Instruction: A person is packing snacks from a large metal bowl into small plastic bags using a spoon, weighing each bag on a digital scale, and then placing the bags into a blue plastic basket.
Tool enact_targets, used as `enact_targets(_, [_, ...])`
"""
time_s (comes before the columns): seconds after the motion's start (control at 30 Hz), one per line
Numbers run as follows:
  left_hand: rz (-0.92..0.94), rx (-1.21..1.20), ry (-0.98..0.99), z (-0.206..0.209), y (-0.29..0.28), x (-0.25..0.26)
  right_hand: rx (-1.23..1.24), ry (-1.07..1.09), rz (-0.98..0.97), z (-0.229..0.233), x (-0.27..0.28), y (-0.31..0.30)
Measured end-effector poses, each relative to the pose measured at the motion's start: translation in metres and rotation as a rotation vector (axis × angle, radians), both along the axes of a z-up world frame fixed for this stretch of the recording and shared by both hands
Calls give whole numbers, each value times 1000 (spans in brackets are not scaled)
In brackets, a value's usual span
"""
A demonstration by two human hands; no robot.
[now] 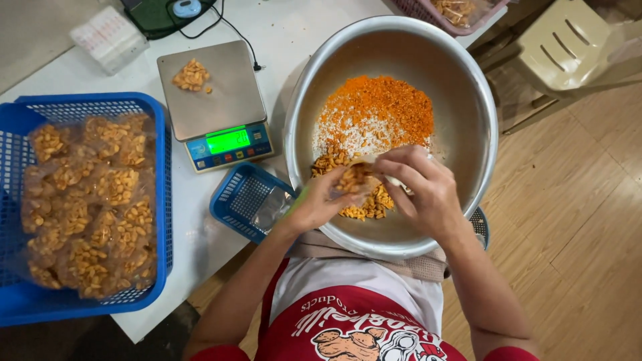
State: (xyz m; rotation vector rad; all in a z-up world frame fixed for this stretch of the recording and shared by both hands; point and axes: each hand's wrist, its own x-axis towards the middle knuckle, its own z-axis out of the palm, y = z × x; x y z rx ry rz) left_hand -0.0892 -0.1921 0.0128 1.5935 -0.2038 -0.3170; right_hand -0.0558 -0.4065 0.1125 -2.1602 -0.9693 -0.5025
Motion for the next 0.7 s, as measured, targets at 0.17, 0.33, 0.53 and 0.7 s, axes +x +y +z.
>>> enact_targets(0.17, [-5, -47, 50, 3, -9, 8, 89, -83, -16, 1, 4, -23])
enact_targets(0.33, [170, -43, 51, -13, -20, 9, 67, -34, -223, 3, 8, -40])
enact_targets(0.53, [556, 130, -348, 43, 77, 92, 9, 170, -236, -35, 16, -33])
enact_targets(0.7, [711, 824, -694, -56, 163, 182, -200, 409, -249, -52, 16, -22])
